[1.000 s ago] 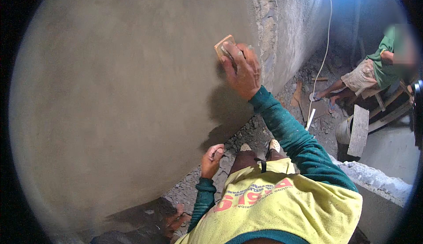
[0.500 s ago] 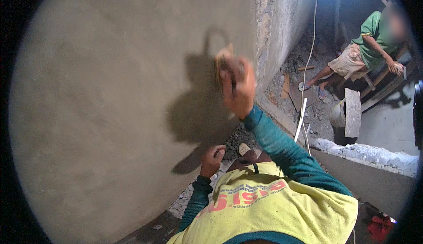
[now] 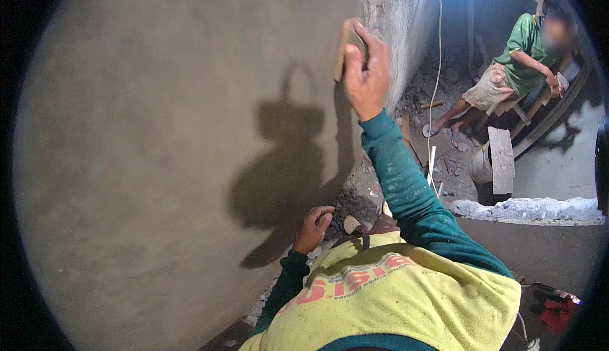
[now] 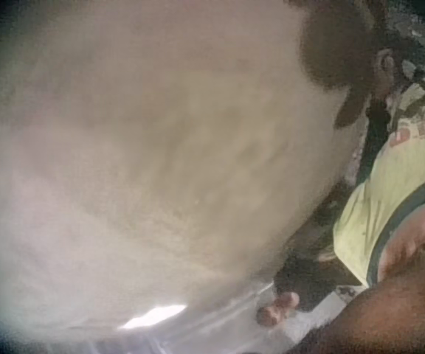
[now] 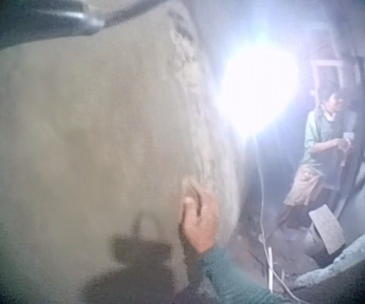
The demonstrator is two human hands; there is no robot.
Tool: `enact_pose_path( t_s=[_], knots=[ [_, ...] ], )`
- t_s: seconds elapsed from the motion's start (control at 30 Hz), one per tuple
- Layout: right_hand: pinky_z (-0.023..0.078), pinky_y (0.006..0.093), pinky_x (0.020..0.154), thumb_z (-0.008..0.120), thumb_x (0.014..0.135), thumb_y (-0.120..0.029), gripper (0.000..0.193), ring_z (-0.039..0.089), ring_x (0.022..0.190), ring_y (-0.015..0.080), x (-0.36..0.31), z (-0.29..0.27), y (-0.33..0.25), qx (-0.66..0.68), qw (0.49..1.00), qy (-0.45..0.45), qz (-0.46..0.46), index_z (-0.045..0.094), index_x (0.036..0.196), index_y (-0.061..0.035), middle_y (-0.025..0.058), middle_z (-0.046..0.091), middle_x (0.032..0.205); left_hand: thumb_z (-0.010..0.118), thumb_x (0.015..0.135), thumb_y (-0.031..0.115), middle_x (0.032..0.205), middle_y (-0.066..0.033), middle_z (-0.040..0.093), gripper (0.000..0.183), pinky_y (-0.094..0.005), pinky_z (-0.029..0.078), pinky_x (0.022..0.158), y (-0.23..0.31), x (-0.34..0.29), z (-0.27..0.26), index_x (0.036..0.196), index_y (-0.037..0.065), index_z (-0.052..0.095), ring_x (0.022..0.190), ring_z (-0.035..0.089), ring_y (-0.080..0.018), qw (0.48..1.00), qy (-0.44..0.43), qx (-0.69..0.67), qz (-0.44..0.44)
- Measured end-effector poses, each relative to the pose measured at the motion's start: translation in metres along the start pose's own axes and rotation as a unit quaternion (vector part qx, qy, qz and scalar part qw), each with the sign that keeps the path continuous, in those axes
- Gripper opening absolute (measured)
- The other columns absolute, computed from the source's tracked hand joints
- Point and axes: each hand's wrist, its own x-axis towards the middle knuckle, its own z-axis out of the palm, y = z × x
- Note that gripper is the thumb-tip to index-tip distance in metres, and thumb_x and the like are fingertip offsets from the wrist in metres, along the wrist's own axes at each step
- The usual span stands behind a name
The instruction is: The person smooths a freshly plastered wall using a hand trowel and a sponge. They repeatedly rub and wipe the wall surface to even out the plaster, occasionally pausing to adjust their grip or position.
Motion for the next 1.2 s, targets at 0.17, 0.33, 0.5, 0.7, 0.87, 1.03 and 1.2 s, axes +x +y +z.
enact_pose_path(
  t_s=[0.17,0.33,0.5,0.7,0.87,1.03,1.2],
  knots=[
    [0.045,0.0540,0.111,0.057,0.105,-0.022,0.040,0.058,0.125,0.0466,-0.102,0.004,0.041,0.021,0.999,-0.021,0.011,0.063,0.141,-0.0052,0.0248,0.065,0.129,0.060,0.108,0.033,0.127,-0.0143,0.071,0.037,-0.0392,0.052,0.101,0.026,0.003,0.003,0.129,0.005,0.071,0.117,0.067,-0.0253,0.998,-0.005,-0.041,-0.049],
    [0.047,0.0531,0.108,0.058,0.103,-0.020,0.040,0.059,0.124,0.0469,-0.032,0.002,0.015,0.028,0.999,-0.019,-0.010,0.063,0.140,-0.0073,0.0227,0.066,0.131,0.059,0.109,0.036,0.124,-0.0133,0.073,0.038,-0.0396,0.052,0.101,0.001,0.015,0.016,0.129,0.005,0.071,0.115,0.069,-0.0254,0.998,-0.014,-0.049,0.031],
    [0.049,0.0460,0.102,0.059,0.104,-0.017,0.034,0.063,0.110,0.0389,-0.117,-0.003,0.079,-0.019,0.999,-0.024,0.028,0.065,0.134,-0.0015,0.0207,0.066,0.121,0.061,0.109,0.040,0.123,-0.0136,0.074,0.042,-0.0397,0.052,0.101,0.017,0.020,0.013,0.128,0.005,0.071,0.116,0.069,-0.0247,0.998,-0.037,-0.045,0.039],
    [0.045,0.0510,0.111,0.059,0.103,-0.022,0.041,0.058,0.127,0.0456,-0.049,0.000,0.026,0.040,0.997,-0.046,0.054,0.063,0.139,-0.0040,0.0256,0.064,0.135,0.061,0.108,0.047,0.122,-0.0134,0.074,0.048,-0.0379,0.053,0.101,0.021,0.023,0.008,0.128,0.004,0.071,0.115,0.070,-0.0229,0.998,-0.002,-0.028,0.054],
    [0.048,0.0474,0.105,0.060,0.105,-0.025,0.038,0.062,0.120,0.0408,-0.134,-0.003,0.080,0.008,0.997,-0.063,0.049,0.065,0.135,-0.0033,0.0233,0.065,0.127,0.062,0.108,0.046,0.124,-0.0134,0.073,0.047,-0.0374,0.053,0.101,0.015,0.019,0.014,0.126,0.004,0.072,0.116,0.069,-0.0224,0.997,-0.020,-0.069,0.024],
    [0.045,0.0520,0.110,0.060,0.104,-0.024,0.041,0.061,0.123,0.0450,-0.085,0.003,0.014,0.029,0.997,-0.066,0.019,0.064,0.140,-0.0048,0.0258,0.064,0.130,0.062,0.108,0.047,0.123,-0.0130,0.073,0.048,-0.0382,0.053,0.100,0.018,0.012,0.014,0.129,0.004,0.070,0.115,0.070,-0.0236,0.997,-0.043,-0.042,0.056],
    [0.047,0.0510,0.107,0.062,0.103,-0.027,0.042,0.062,0.118,0.0451,-0.090,0.001,0.059,0.029,0.996,-0.014,0.083,0.065,0.140,-0.0078,0.0248,0.063,0.129,0.062,0.108,0.038,0.121,-0.0143,0.073,0.041,-0.0384,0.053,0.099,0.026,0.018,0.013,0.128,0.004,0.070,0.114,0.069,-0.0253,0.995,-0.067,-0.022,0.066]
  ],
)
